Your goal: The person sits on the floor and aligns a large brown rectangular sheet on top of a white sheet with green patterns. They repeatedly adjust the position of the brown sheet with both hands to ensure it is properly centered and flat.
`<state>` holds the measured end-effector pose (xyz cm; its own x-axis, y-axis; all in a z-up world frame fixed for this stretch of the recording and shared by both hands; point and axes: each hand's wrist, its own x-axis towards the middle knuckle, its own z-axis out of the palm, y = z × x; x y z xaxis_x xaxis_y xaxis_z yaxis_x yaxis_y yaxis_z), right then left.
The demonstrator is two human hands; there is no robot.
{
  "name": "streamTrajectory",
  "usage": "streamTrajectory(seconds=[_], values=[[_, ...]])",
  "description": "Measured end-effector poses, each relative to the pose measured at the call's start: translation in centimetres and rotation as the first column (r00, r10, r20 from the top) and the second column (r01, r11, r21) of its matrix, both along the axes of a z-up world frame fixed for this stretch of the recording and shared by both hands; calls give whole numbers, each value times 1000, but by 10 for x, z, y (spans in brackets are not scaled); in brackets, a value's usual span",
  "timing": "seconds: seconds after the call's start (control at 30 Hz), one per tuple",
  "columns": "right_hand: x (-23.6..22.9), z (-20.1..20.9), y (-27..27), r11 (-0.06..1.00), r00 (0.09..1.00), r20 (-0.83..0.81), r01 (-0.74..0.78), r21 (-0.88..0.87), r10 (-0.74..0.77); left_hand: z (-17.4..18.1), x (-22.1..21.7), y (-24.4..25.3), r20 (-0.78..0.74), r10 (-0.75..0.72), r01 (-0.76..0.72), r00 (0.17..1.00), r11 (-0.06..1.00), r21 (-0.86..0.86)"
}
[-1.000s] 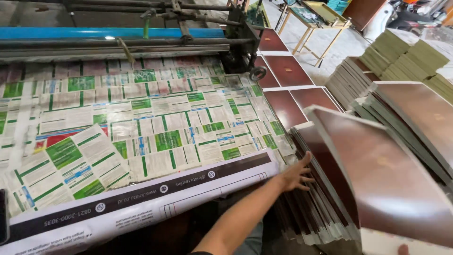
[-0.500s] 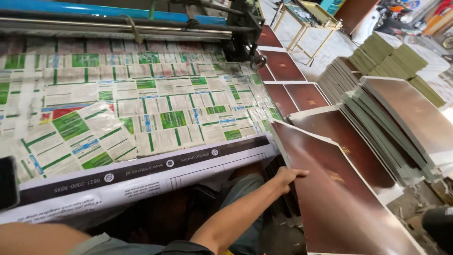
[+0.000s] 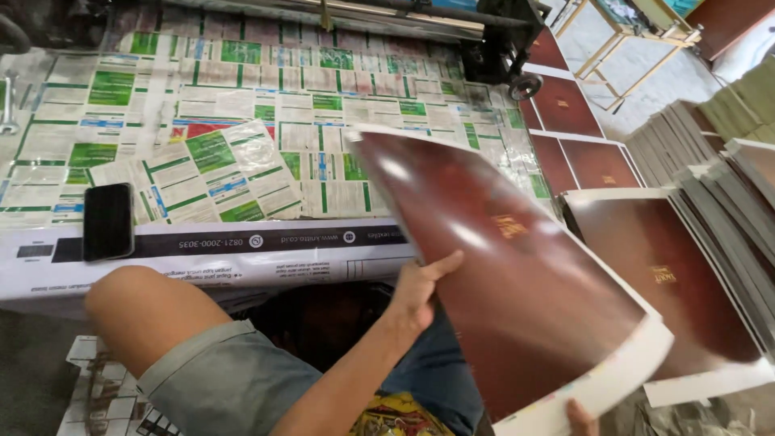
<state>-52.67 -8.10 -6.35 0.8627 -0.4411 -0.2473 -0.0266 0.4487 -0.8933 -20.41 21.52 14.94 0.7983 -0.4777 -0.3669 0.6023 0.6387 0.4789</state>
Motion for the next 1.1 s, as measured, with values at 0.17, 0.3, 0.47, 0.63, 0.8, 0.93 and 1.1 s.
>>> streamTrajectory(seconds=[0.17,0.3,0.47,0.63,0.8,0.93,1.1], values=[[165,-9,29,991,991,-20,-131,33,132,-33,10,91,-63,321,-320,945,947,23],[256,27,95,934,937,-43,-340,104,346,-65,1,149,8,570,-569,821,818,84],[342,51,124,807,792,-157,-573,140,590,-133,4,175,-89,683,-677,725,730,91],[388,74,125,751,683,-386,-660,38,620,-149,3,168,-343,604,-625,719,778,61],[413,48,91,835,803,-451,-514,-197,388,-196,-21,155,-138,141,-33,980,806,591],[419,63,103,858,829,-453,-463,-225,328,-124,-65,162,-142,-704,310,696,117,944],[416,65,107,825,842,-408,-486,-288,353,-176,-91,156,284,-887,167,365,363,917]])
